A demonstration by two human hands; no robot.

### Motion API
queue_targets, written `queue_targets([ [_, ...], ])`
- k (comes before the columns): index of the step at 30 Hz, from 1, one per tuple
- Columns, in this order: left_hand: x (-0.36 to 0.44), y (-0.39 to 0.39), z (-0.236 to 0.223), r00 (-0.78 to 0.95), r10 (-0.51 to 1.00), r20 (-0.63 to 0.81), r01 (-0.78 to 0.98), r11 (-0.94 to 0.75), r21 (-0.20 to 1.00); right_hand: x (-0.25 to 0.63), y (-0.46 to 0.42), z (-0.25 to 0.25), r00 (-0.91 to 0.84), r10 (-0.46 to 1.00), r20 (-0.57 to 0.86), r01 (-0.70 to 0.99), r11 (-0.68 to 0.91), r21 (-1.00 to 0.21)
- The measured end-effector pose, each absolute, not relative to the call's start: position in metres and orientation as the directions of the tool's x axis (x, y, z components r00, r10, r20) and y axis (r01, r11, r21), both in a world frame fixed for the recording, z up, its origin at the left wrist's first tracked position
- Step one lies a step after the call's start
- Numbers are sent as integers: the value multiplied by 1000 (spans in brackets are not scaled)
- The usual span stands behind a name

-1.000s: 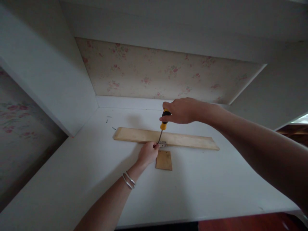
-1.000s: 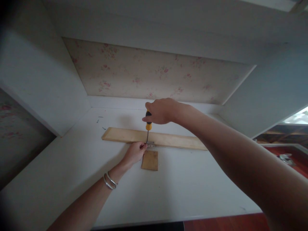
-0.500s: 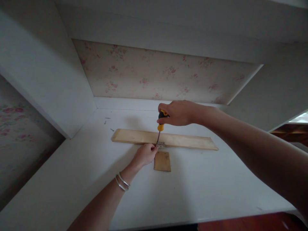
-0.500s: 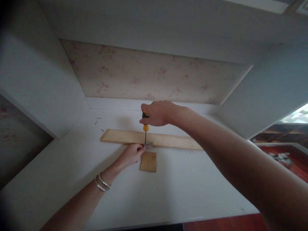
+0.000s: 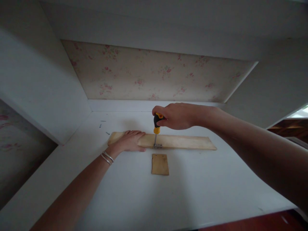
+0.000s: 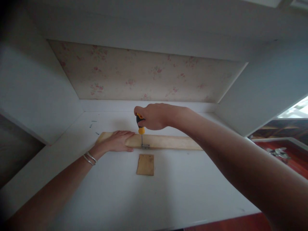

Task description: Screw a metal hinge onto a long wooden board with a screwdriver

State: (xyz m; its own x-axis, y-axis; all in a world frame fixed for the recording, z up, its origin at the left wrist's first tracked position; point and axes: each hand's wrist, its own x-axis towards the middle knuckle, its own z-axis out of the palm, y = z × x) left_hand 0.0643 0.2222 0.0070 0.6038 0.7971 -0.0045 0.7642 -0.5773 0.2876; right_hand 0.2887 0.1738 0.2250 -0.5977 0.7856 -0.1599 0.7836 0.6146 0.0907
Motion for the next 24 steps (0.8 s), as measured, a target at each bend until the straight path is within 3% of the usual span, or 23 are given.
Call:
queue_targets([
  [8, 76, 176, 11, 539, 835, 107, 821, -549, 156, 279, 173, 231, -570, 810, -137, 771, 585, 252],
  [11, 82, 165, 15, 524, 841, 136, 822, -541, 180, 275, 166, 231, -582, 803, -129, 755, 593, 280],
  [17, 102, 163, 14, 536, 826, 175, 775, -564, 285, 276, 155, 234, -645, 739, -194, 711, 673, 201],
  [24, 122, 165, 9, 520, 827, 215, 758, -563, 331, 271, 155, 236, -609, 768, -198, 702, 638, 316],
])
